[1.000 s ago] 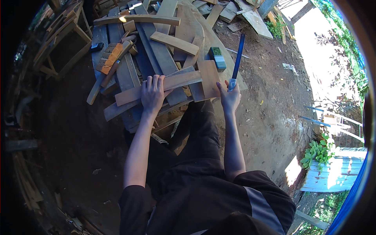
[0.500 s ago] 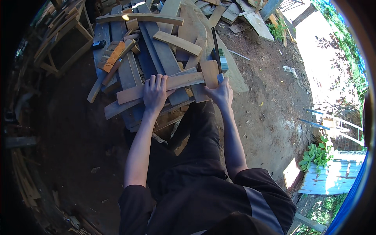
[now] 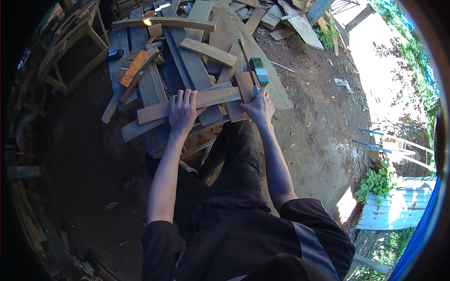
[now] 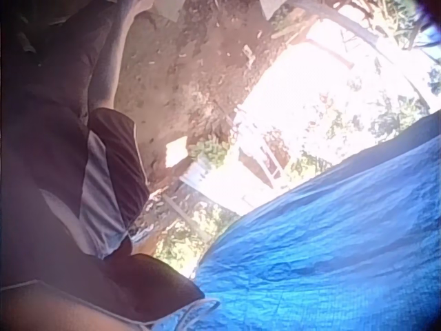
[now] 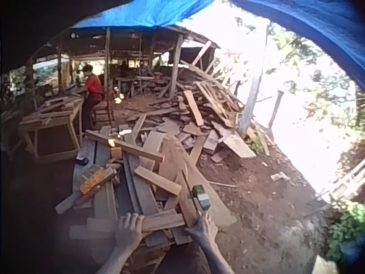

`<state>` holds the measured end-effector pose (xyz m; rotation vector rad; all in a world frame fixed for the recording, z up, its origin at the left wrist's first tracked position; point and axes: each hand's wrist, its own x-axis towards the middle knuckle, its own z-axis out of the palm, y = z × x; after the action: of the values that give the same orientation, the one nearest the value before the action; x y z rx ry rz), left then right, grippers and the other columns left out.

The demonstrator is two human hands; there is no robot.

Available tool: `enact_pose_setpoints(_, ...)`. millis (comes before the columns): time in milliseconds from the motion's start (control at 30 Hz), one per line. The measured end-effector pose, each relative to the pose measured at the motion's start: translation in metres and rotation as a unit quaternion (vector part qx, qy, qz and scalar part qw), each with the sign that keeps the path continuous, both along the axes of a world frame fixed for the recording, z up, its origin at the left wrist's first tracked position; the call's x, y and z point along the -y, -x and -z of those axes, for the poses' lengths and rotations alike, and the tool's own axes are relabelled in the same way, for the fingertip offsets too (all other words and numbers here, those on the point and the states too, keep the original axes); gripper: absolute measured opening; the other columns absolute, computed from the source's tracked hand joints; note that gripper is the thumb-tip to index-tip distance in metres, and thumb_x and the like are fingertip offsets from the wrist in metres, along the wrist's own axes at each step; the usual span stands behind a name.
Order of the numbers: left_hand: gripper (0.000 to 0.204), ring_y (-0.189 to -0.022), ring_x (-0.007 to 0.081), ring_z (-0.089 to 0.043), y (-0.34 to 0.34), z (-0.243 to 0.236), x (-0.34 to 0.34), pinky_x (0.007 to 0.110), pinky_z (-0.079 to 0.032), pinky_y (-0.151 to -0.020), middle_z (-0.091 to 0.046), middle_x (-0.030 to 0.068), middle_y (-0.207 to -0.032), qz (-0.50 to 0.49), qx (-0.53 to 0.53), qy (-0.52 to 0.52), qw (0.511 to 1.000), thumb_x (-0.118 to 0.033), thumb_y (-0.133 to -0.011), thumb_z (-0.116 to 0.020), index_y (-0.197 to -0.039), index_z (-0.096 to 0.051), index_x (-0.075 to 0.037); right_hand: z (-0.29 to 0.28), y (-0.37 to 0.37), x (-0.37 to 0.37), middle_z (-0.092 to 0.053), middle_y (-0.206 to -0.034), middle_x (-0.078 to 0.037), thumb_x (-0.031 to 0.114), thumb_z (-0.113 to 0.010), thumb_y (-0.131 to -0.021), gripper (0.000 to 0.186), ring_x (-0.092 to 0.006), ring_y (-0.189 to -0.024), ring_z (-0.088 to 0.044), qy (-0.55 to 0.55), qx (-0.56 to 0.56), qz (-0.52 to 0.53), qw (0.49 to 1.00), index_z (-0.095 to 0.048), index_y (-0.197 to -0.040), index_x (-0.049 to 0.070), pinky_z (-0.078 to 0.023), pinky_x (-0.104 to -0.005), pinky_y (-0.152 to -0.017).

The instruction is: Using a handsaw to cut a piece of wood in a workshop.

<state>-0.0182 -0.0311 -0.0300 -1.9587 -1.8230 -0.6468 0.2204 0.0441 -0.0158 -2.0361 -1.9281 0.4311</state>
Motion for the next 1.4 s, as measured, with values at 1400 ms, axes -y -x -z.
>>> enact_pose_setpoints(1400, 0.057, -0.094, 0.021, -0.055, 0.005, 0.004, 0.005, 0.035, -0.045, -0.08, -0.055, 0.0037, -0.098, -0.005, -0.004, -0.026, 1.0, -0.05, -0.074, -0.076, -0.109, -0.06, -0.008, -0.013, 0.01, -0.2, -0.071, -0.108, -0.023, 0.04, -0.085, -0.067, 0.068, -0.0377, -0.102, -0.07, -0.062, 0.034, 0.032, 0.997, -0.058, -0.113, 0.0, -0.055, -0.045, -0.088)
